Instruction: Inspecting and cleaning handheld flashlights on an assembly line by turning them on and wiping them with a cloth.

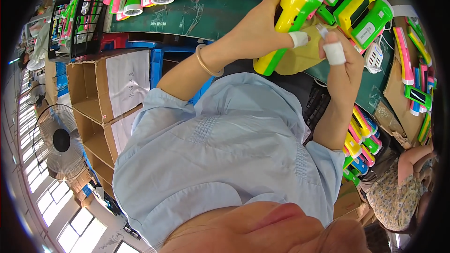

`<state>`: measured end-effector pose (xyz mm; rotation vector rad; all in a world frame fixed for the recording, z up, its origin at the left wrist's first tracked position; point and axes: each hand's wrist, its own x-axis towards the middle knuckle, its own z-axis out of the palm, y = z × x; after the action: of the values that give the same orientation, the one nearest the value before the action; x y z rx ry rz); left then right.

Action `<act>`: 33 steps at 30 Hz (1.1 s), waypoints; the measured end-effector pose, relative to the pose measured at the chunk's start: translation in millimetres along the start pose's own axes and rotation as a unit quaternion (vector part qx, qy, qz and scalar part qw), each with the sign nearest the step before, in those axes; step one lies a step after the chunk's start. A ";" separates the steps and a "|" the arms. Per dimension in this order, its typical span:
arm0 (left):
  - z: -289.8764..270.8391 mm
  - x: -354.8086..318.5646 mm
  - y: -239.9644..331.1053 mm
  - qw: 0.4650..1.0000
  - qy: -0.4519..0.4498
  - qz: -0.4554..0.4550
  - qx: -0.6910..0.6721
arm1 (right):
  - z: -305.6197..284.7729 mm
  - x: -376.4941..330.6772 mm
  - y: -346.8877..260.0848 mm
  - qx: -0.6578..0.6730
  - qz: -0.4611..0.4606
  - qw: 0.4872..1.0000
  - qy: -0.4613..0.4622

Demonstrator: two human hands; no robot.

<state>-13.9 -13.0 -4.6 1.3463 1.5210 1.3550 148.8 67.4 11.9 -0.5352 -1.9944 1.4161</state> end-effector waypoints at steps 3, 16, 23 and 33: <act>5.7 -0.7 2.9 0.999 0.027 -0.028 0.031 | 5.0 5.6 4.3 -0.079 0.018 0.997 -0.006; 17.7 1.0 -4.0 0.988 0.086 0.013 0.125 | 14.5 6.1 -6.4 -0.305 -0.016 0.952 0.028; 11.7 11.1 -12.2 0.977 0.074 0.021 0.200 | 11.7 23.9 11.6 -0.157 0.026 0.987 -0.025; -80.8 54.5 37.1 0.976 0.018 -0.157 -0.148 | -10.8 -8.2 -20.0 -0.113 -0.018 0.977 0.178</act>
<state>-93.2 16.0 56.7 0.8623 1.4161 1.3425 162.8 62.7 31.1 -0.7895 -1.8674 0.9940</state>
